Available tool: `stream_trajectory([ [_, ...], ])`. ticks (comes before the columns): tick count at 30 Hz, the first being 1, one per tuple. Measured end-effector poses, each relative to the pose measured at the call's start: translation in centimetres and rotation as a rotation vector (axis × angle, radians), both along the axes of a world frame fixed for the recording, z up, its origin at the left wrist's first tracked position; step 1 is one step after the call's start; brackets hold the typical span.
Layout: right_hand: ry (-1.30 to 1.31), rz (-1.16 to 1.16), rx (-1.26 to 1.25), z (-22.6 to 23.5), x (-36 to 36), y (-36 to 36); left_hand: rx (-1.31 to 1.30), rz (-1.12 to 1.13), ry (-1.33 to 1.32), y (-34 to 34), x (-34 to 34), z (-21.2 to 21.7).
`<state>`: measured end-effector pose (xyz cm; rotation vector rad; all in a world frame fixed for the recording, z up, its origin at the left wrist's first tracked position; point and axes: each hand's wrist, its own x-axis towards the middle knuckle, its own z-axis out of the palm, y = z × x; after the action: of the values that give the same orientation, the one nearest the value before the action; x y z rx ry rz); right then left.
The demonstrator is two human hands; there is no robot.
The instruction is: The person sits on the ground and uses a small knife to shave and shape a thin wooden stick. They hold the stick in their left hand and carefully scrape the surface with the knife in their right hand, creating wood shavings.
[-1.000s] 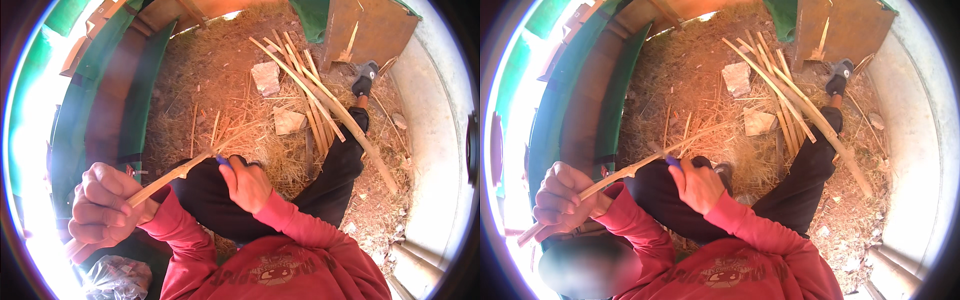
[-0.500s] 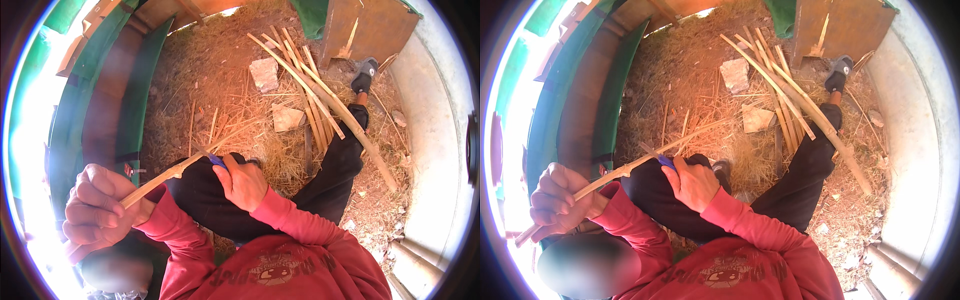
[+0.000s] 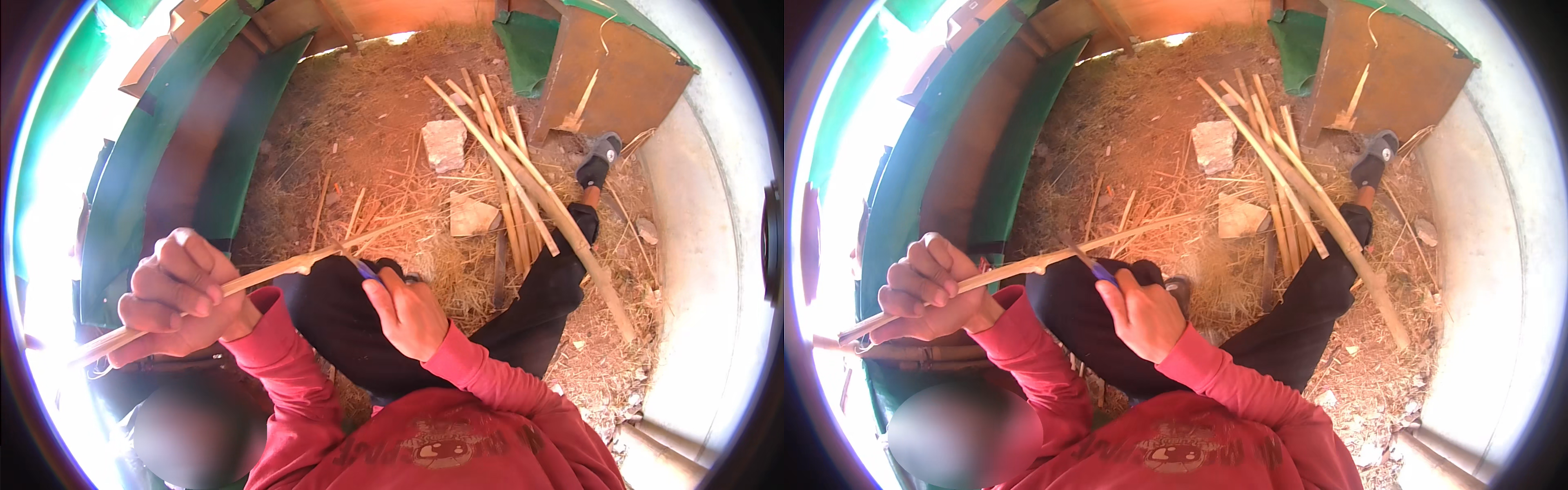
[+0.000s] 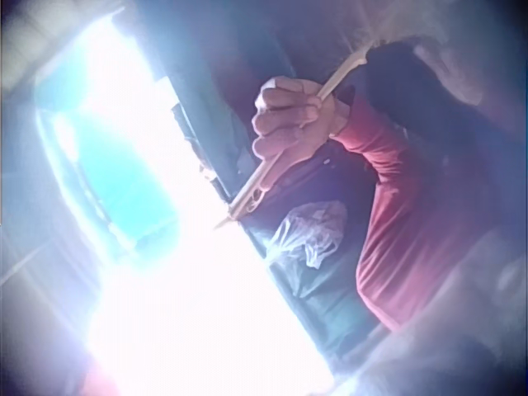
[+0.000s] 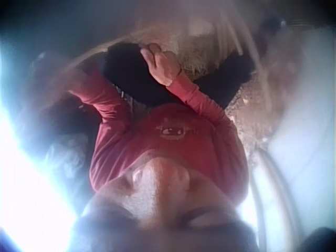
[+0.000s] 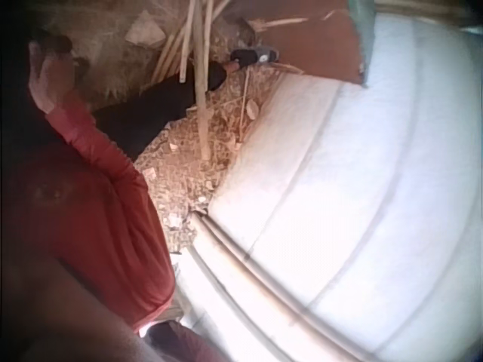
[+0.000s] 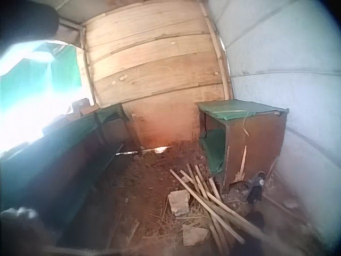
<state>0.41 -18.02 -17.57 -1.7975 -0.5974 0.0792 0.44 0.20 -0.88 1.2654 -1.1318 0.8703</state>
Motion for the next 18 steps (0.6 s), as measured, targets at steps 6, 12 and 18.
stream_trajectory([
  [6,-0.032,0.008,0.030,1.9,-0.7,1.3,-0.016,0.048,-0.032,-1.5,-0.8,-0.2],
  [12,-0.121,-0.163,-0.154,0.8,-0.3,2.2,-0.048,0.048,-0.001,-0.6,-0.7,-0.3],
  [18,0.038,-0.255,-0.391,-10.8,3.4,-3.0,-0.116,-0.028,-0.052,-0.4,-0.4,0.1],
])
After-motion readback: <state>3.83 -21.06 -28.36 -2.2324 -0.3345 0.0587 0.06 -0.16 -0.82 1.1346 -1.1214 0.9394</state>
